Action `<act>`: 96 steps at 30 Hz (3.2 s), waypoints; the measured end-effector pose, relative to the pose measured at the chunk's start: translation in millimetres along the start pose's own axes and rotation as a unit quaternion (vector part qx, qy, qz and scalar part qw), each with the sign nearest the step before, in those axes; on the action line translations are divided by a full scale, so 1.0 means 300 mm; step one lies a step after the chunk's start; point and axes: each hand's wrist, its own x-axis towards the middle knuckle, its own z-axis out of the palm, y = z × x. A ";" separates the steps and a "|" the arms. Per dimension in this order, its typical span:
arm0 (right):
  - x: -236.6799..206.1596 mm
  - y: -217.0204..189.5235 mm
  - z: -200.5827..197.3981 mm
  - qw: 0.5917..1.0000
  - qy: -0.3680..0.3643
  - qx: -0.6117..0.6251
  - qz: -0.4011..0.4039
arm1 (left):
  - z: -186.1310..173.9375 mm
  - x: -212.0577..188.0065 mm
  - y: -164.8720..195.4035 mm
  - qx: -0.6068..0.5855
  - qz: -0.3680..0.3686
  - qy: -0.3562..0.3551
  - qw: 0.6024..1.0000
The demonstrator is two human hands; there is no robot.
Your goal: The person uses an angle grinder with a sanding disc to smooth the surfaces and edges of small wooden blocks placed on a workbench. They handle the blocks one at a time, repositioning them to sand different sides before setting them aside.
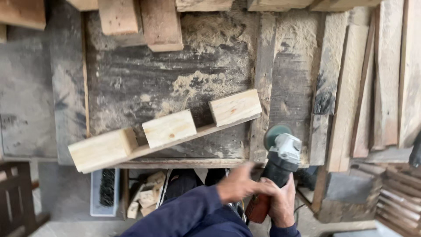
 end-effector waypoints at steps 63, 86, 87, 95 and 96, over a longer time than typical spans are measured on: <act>-0.706 0.736 -0.305 0.920 0.004 0.366 0.138 | 0.340 0.041 -0.444 0.741 0.205 0.188 0.611; -0.622 0.773 -0.354 0.891 -0.060 0.413 0.181 | 0.330 0.049 -0.475 0.760 0.160 0.177 0.605; -0.620 0.778 -0.354 0.891 -0.060 0.410 0.186 | 0.328 0.050 -0.476 0.760 0.142 0.180 0.608; -0.590 0.817 -0.351 0.886 -0.067 0.422 0.181 | 0.318 0.050 -0.477 0.769 0.181 0.171 0.589; -0.585 0.820 -0.350 0.885 -0.058 0.419 0.194 | 0.320 0.050 -0.476 0.761 0.195 0.175 0.594</act>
